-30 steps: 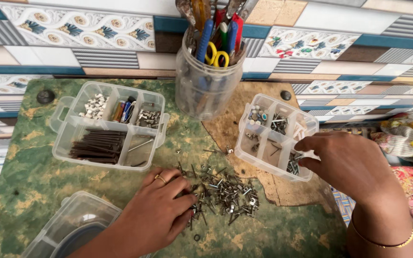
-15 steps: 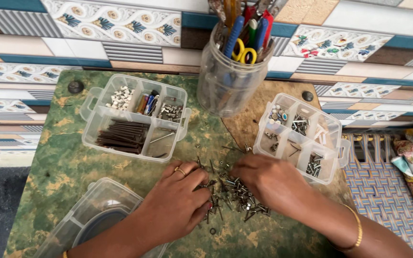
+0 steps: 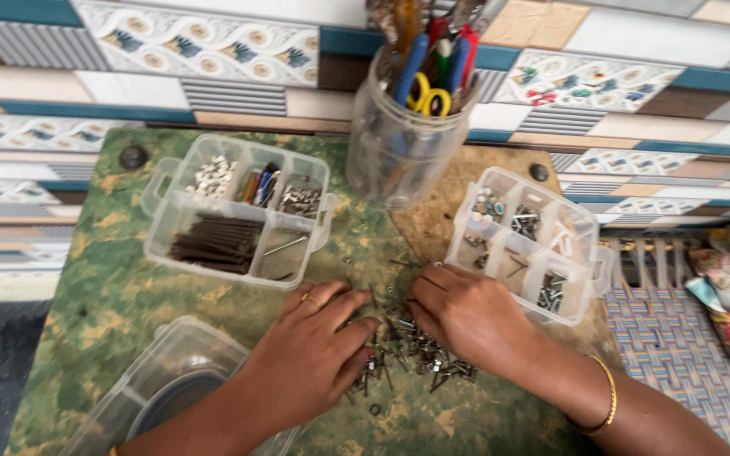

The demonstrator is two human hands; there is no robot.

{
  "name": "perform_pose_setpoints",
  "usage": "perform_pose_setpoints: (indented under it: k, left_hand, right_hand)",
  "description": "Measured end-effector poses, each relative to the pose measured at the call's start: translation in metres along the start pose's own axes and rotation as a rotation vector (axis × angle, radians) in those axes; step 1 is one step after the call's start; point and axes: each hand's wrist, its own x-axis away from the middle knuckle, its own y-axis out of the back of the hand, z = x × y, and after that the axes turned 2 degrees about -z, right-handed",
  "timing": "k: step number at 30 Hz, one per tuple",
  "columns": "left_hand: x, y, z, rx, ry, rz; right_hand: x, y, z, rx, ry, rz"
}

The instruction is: The person sorts a mixed pile of screws and fasteners on a table, picking them up by hand and placing them into compartments of two clear plastic storage boxes. The person repeatedly picks, separates, and places items into the boxes throughout the clip.

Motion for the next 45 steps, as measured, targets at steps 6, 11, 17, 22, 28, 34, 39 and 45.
perform_pose_setpoints:
  k: [6,11,17,22,28,34,39,45]
  left_hand:
    - [0.001,-0.003,0.003,0.019,-0.007,0.015]
    - [0.000,-0.009,0.008,0.034,0.028,0.065]
    - [0.001,-0.013,0.013,0.038,0.040,0.091]
    - [0.001,-0.014,0.014,0.016,-0.005,0.052]
    - [0.003,-0.012,0.011,0.030,0.012,0.045]
    - [0.003,-0.009,0.009,0.060,0.051,0.097]
    - [0.003,-0.008,0.008,0.071,0.055,0.141]
    - [0.002,-0.008,0.008,0.050,0.028,0.149]
  right_hand:
    - [0.016,0.053,-0.033,-0.064,-0.344,-0.136]
    - [0.020,0.083,-0.062,0.187,-0.564,-0.128]
    - [0.023,0.080,-0.066,0.123,-0.536,-0.121]
    - [0.018,0.077,-0.066,0.067,-0.532,-0.144]
    - [0.013,0.077,-0.052,0.023,-0.420,-0.198]
    - [0.011,0.057,-0.031,-0.051,-0.049,-0.158]
    - [0.013,0.037,-0.021,0.147,-0.087,0.189]
    - [0.016,0.020,-0.020,0.328,-0.120,0.457]
